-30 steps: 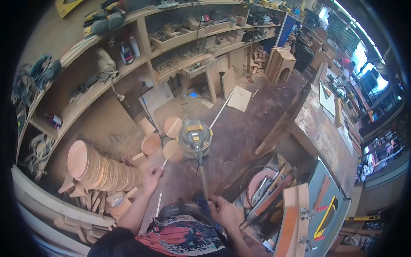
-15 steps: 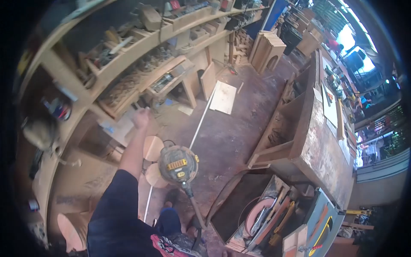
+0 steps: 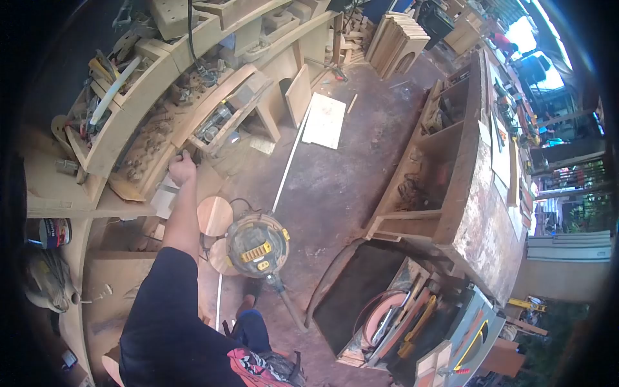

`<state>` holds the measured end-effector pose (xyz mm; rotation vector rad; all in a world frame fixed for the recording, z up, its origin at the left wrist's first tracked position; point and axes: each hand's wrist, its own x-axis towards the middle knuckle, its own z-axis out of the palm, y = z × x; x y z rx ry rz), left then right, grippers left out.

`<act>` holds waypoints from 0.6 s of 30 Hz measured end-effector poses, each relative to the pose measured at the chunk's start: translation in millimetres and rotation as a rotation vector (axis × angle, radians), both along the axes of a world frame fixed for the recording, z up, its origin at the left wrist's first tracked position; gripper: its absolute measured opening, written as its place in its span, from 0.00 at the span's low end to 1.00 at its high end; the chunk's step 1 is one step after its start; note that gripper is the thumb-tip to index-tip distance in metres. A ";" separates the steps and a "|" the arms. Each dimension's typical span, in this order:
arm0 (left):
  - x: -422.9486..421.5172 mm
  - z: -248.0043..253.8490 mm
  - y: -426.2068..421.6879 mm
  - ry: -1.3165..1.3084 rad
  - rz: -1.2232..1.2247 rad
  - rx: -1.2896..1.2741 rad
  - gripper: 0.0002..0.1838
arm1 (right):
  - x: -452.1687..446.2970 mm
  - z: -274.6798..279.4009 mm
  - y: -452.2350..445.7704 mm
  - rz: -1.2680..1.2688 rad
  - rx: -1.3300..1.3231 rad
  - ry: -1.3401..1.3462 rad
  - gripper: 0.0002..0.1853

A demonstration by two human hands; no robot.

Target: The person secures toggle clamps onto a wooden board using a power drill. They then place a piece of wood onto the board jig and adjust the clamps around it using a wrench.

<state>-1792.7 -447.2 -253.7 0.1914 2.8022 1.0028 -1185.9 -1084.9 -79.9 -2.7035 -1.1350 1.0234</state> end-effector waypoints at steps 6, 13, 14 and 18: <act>-14.3 -40.9 11.8 -0.038 -0.003 0.048 0.22 | -11.4 9.3 25.2 0.025 0.119 -0.127 0.16; -50.6 -98.2 28.1 0.005 -0.018 -0.004 0.33 | -22.1 8.2 -5.5 -0.122 0.023 -0.153 0.18; -53.4 -101.5 30.1 0.041 -0.029 -0.011 0.33 | -20.7 0.4 -16.4 -0.123 0.029 -0.165 0.18; -40.3 -87.2 25.1 0.054 -0.051 -0.003 0.32 | -29.9 -22.8 -62.0 -0.197 0.022 -0.135 0.19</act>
